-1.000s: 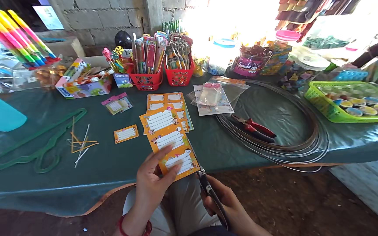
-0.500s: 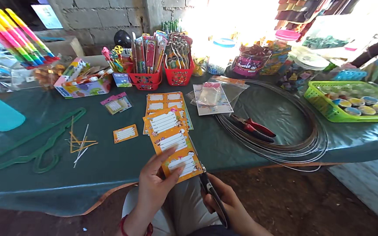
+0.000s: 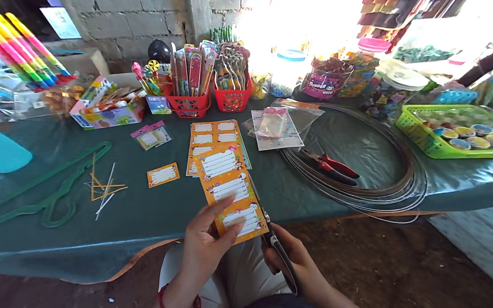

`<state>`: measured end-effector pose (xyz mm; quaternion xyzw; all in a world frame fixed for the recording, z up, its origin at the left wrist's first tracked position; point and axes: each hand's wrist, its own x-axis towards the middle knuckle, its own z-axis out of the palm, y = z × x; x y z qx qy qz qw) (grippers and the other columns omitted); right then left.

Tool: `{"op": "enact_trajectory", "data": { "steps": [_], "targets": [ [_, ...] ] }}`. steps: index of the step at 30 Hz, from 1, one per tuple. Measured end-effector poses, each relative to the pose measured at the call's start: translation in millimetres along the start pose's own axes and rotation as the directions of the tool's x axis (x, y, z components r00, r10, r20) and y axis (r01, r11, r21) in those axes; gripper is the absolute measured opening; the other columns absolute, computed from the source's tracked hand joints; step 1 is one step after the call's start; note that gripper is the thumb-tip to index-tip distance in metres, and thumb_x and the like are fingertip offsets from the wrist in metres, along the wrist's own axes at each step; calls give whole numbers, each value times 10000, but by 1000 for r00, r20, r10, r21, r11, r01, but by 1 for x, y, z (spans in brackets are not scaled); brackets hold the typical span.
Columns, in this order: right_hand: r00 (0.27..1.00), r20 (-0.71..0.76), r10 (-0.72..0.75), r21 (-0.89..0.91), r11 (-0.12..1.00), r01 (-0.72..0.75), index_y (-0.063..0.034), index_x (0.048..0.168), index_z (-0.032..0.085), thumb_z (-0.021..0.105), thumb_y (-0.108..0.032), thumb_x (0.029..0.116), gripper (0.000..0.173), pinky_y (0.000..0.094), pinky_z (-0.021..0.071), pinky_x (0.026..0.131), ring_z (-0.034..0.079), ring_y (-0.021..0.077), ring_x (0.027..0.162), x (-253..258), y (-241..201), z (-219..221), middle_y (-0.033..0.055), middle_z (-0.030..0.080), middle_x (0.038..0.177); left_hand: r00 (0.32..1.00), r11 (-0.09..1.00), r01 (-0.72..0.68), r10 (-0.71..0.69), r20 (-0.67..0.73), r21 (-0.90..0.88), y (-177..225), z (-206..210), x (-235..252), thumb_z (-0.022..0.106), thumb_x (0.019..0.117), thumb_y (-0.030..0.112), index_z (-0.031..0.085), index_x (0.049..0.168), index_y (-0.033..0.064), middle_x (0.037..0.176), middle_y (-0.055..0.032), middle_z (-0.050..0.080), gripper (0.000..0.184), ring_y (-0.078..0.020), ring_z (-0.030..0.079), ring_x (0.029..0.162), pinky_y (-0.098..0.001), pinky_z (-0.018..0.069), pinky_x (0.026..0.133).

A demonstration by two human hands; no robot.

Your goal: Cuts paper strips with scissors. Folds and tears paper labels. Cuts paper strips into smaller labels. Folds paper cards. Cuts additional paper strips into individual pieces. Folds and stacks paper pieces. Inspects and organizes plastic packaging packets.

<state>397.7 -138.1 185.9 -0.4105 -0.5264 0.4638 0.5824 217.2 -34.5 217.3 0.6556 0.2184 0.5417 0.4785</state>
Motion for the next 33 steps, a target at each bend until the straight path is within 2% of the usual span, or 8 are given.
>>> {"op": "enact_trajectory", "data": {
  "steps": [17,26,33],
  "targets": [
    [1000,-25,0,14,1000,0,-26,1379,515,609,-231,1006,436,115,494,599,564,-72,668,0,2,1,-121,633,858,1000,1000,-1,1,-8,0,0,-1,0,789,806,11,688,1274,29,1276,-46,678,479,-99,713,1048,-253,625,853],
    [999,-32,-4,29,1000,5,-36,1368,511,599,-290,1016,443,130,510,605,579,-59,682,1,2,5,-115,633,868,1000,1000,11,-10,14,-20,-1,2,-2,782,810,4,688,1279,38,1288,-38,677,480,-92,710,1056,-256,623,861],
    [999,-38,-13,33,999,14,-25,1367,514,600,-259,1014,433,126,507,606,578,-62,680,2,2,5,-114,637,863,1000,1000,13,-13,10,-15,-1,3,-3,786,808,6,691,1287,57,1290,-35,672,491,-91,710,1055,-253,623,859]
  ]
}}
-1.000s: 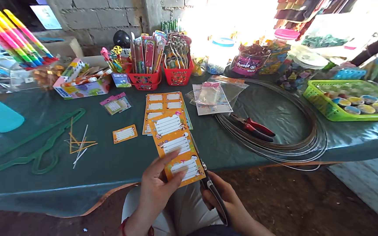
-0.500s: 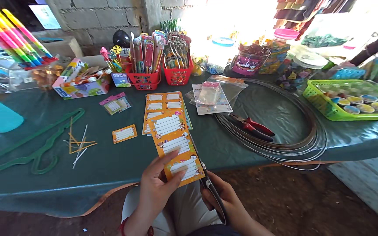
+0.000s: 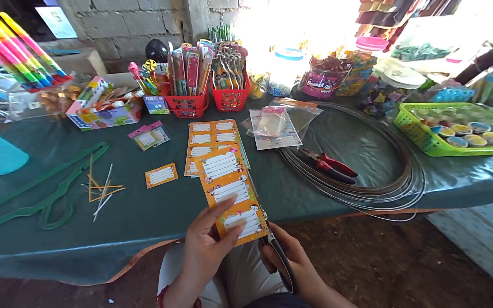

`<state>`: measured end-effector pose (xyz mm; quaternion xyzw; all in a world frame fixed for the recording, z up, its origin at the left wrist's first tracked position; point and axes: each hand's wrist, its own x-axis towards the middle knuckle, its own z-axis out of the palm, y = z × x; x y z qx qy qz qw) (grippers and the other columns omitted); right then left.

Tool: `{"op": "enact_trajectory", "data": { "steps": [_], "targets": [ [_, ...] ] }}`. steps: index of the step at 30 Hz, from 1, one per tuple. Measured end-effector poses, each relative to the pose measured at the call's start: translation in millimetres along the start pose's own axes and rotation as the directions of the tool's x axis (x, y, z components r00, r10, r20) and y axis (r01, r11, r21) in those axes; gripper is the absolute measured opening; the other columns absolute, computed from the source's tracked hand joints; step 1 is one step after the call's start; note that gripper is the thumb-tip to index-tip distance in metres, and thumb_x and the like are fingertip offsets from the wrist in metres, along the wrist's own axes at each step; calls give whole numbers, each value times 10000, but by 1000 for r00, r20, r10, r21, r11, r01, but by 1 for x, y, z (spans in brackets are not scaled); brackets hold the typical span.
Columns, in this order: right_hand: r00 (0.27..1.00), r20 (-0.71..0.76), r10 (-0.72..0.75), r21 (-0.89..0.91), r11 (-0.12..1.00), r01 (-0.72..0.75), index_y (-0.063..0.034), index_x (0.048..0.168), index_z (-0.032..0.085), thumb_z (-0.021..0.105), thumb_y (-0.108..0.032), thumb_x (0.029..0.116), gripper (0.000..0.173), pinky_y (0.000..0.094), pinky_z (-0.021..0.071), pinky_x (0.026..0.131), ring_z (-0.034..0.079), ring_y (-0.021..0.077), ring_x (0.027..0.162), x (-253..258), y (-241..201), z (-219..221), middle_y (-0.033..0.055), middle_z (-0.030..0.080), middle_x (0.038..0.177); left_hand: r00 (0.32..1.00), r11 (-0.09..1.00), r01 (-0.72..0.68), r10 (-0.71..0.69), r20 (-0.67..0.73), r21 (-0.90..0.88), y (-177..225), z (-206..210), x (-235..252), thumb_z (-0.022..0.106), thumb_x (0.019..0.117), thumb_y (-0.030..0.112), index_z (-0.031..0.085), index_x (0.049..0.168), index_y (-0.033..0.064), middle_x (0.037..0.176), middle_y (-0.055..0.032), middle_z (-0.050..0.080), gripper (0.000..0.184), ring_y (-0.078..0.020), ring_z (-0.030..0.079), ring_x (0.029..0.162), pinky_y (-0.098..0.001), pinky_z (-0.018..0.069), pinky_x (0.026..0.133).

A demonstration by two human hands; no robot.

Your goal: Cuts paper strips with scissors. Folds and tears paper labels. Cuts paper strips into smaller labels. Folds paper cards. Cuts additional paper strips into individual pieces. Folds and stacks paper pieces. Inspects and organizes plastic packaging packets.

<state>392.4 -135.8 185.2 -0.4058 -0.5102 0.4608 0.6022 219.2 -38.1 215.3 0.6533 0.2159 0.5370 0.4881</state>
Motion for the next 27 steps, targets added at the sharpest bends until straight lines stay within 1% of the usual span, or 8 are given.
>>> {"op": "enact_trajectory", "data": {
  "steps": [9,13,14,17,20,22,25,27],
  "targets": [
    [1000,-9,-3,-22,1000,2,-19,1372,518,597,-234,1014,425,121,501,592,573,-65,664,0,0,0,-113,637,845,1000,1000,-8,8,2,-15,-1,0,0,788,809,-2,693,1279,45,1283,-50,673,481,-106,715,1049,-258,627,854],
    [1000,-11,17,-19,1000,-17,-18,1361,520,598,-230,1014,413,122,500,589,568,-66,657,-1,0,1,-118,630,836,1000,1000,-17,17,10,8,-2,-4,0,797,810,38,691,1292,78,1293,-22,674,495,-91,708,1061,-259,622,865],
    [1000,-7,20,-21,1000,-20,-16,1361,517,596,-230,1015,415,123,501,590,568,-66,658,-1,0,0,-118,628,835,1000,1000,-24,24,14,14,-1,-6,2,803,821,75,677,1315,91,1307,-5,671,511,-82,707,1060,-260,623,864],
    [1000,7,22,-22,1000,-22,-17,1365,524,602,-243,1015,424,125,502,590,569,-64,654,-3,1,0,-113,638,839,1000,999,-25,24,-3,-41,3,-16,16,744,922,169,580,1399,39,1376,-3,625,521,-77,726,974,-263,640,800],
    [999,20,45,-9,999,-45,-9,1363,520,605,-243,1013,430,127,501,589,569,-61,657,-5,1,2,-108,635,842,996,1000,7,-7,-89,-8,9,-20,29,658,934,16,572,1337,-67,1293,-57,657,421,-76,730,859,-244,639,741],
    [998,23,53,1,999,-53,-10,1363,516,608,-256,1010,439,131,500,588,567,-59,656,-5,1,3,-107,632,840,994,998,23,-16,-112,61,11,-19,33,674,918,5,613,1298,-65,1239,-73,668,391,-62,720,812,-221,632,709],
    [999,39,37,18,999,-38,-46,1366,517,610,-297,1014,442,136,508,608,580,-53,688,-3,1,2,-106,644,879,995,995,5,5,-96,103,11,-18,32,703,900,20,643,1283,-42,1223,-63,680,392,-49,716,825,-203,625,704],
    [999,50,21,21,1000,-22,-69,1376,511,601,-276,1020,421,135,510,625,589,-61,713,-3,0,1,-115,665,914,997,994,-4,12,-76,107,10,-17,29,708,894,17,650,1281,-34,1224,-53,682,394,-41,716,833,-198,624,705]
  ]
}}
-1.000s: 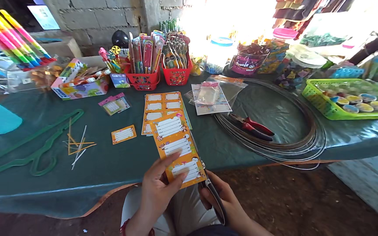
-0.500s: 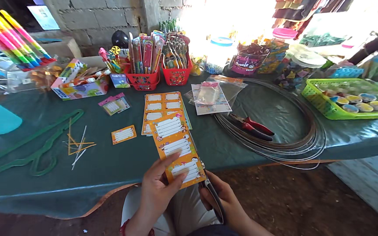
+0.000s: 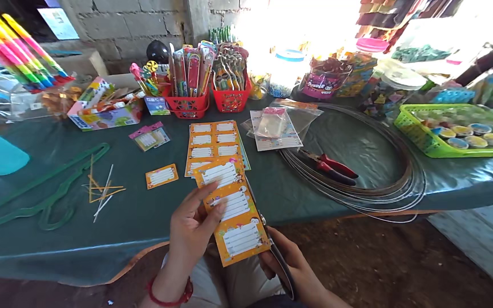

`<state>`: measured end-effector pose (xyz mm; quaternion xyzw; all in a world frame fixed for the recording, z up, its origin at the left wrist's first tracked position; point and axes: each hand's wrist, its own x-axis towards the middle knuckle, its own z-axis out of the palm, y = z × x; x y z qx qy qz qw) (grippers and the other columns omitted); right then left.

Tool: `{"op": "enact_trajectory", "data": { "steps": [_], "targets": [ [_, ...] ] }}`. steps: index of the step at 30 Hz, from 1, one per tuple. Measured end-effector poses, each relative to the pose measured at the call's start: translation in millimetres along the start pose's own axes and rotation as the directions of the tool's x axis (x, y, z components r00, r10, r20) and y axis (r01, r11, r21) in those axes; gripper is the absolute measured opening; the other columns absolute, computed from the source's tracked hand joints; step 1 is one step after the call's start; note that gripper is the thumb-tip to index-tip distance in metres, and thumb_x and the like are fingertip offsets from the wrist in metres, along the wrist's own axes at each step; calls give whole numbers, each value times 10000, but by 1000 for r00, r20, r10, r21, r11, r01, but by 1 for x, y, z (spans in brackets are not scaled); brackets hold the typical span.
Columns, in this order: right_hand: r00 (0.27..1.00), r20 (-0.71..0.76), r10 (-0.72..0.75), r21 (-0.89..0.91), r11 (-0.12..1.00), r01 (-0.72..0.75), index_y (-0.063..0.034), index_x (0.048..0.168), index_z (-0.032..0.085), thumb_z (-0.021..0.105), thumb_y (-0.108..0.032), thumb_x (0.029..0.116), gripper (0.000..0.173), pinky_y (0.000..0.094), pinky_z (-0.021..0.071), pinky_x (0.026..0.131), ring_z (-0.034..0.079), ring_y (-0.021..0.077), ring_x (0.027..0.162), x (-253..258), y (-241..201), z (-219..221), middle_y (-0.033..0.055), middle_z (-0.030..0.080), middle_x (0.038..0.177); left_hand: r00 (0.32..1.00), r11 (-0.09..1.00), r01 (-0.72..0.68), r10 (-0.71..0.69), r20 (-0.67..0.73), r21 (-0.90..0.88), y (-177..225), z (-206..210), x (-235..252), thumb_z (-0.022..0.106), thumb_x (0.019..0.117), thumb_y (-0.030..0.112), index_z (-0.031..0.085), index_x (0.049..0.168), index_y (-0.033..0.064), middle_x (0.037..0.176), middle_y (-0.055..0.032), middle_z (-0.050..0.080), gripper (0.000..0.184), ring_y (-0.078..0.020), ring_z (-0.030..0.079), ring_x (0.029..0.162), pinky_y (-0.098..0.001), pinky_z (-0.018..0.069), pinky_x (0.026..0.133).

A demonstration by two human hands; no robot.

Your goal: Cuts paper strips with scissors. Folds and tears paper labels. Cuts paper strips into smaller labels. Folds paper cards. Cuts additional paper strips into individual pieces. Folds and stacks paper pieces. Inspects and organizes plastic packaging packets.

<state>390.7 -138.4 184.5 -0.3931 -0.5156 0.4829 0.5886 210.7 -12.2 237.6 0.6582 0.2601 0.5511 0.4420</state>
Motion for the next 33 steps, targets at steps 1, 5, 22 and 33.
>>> {"op": "enact_trajectory", "data": {
  "steps": [1,5,22,33],
  "targets": [
    [1000,1,-5,0,1000,5,-69,1380,506,599,-245,1018,413,134,513,629,593,-63,721,0,-1,0,-117,674,929,1000,1000,-4,4,11,-2,-1,0,-1,706,894,13,650,1283,-32,1223,-52,681,396,-36,713,828,-194,621,704],
    [1000,-1,7,-7,1000,-7,-50,1387,497,599,-230,1010,430,132,509,631,589,-68,717,1,-3,0,-120,679,941,1000,1000,-7,7,14,14,-2,-1,-4,710,889,23,661,1279,-22,1216,-48,681,395,-15,702,809,-173,610,689],
    [1000,-13,-3,5,1000,3,-33,1390,498,604,-204,1000,439,129,505,620,585,-73,700,1,1,1,-119,687,929,999,999,-33,33,13,-13,-3,-2,-5,720,879,7,656,1288,-31,1216,-39,684,416,-14,697,799,-170,607,687],
    [1000,-19,16,-2,1000,-16,-12,1396,484,587,-133,992,434,128,503,611,582,-70,687,1,0,2,-114,682,907,1000,1000,-14,14,14,-27,-4,-3,-6,721,882,18,651,1295,-29,1219,-47,685,422,-33,709,805,-189,618,692]
  ]
}}
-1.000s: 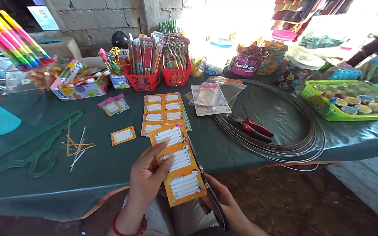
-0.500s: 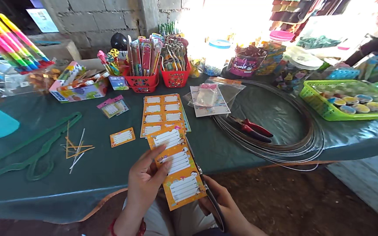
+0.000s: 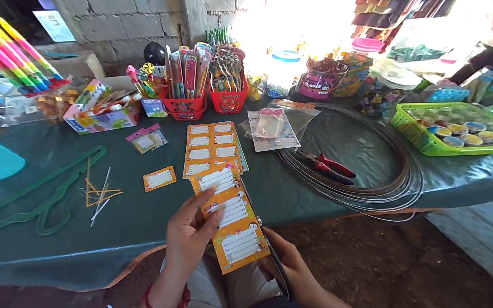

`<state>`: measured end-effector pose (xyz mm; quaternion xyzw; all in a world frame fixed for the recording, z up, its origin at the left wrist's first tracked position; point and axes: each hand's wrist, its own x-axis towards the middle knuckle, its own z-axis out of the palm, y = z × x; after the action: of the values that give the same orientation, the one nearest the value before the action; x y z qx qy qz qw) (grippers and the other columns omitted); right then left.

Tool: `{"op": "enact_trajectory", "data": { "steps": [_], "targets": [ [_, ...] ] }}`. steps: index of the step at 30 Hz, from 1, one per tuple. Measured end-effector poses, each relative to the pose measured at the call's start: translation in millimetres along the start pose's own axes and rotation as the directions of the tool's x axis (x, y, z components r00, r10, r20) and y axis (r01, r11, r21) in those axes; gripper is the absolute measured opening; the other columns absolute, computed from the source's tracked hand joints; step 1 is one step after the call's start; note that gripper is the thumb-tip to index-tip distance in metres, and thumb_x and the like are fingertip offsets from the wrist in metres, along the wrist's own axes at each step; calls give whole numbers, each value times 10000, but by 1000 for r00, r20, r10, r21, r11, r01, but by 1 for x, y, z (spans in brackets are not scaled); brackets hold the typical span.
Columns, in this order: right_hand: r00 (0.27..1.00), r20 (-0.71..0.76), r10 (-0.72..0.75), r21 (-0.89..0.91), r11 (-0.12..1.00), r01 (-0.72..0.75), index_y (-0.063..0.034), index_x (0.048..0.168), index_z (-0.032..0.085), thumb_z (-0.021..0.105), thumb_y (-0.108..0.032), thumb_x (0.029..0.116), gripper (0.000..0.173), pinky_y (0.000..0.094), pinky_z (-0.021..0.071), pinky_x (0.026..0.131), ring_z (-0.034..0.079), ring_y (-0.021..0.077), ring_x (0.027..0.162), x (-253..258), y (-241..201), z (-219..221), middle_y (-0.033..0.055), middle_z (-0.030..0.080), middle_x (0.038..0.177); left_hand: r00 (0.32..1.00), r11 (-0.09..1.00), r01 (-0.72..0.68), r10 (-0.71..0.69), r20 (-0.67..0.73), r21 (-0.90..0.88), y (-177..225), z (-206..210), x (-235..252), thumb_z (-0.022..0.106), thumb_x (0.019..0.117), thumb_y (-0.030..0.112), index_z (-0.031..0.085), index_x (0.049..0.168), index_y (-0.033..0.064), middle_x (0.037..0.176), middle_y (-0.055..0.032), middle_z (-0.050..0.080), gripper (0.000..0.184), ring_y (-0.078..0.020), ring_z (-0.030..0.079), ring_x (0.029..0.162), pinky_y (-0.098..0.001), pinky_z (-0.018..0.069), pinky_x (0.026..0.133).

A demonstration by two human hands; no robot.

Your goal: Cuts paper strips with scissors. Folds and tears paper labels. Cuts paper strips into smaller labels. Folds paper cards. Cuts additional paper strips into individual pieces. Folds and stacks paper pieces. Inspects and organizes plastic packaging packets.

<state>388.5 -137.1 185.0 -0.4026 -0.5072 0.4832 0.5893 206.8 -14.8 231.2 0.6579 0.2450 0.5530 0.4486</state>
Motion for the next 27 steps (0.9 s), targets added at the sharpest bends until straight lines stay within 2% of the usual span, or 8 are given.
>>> {"op": "enact_trajectory", "data": {
  "steps": [7,10,13,27],
  "targets": [
    [1000,-1,0,-25,1000,0,-14,1390,492,592,-141,998,424,131,510,601,586,-67,678,1,-1,1,-107,683,908,1000,1000,17,-17,-11,-8,1,0,-1,720,876,7,653,1289,-32,1204,-45,686,421,-28,701,772,-183,614,679],
    [1000,-5,-11,9,1000,11,-26,1386,493,586,-89,979,422,133,518,610,598,-67,700,2,-3,1,-107,702,977,1000,1000,30,-30,9,-4,1,0,-3,727,878,22,662,1290,-10,1215,-34,693,419,-21,703,789,-185,614,688],
    [999,10,-35,19,999,35,-36,1398,492,597,-108,983,434,130,523,620,604,-72,720,3,-1,0,-106,709,1020,999,999,35,-35,6,17,2,1,-5,736,876,44,669,1291,5,1194,-27,697,423,-12,690,750,-174,605,657],
    [1000,0,-21,13,1000,21,-21,1398,493,582,-83,987,425,127,516,611,595,-72,700,2,1,1,-92,711,1005,999,999,40,-40,7,-14,-1,0,-5,729,869,12,662,1292,-11,1210,-41,691,429,-34,706,777,-193,618,681]
  ]
}}
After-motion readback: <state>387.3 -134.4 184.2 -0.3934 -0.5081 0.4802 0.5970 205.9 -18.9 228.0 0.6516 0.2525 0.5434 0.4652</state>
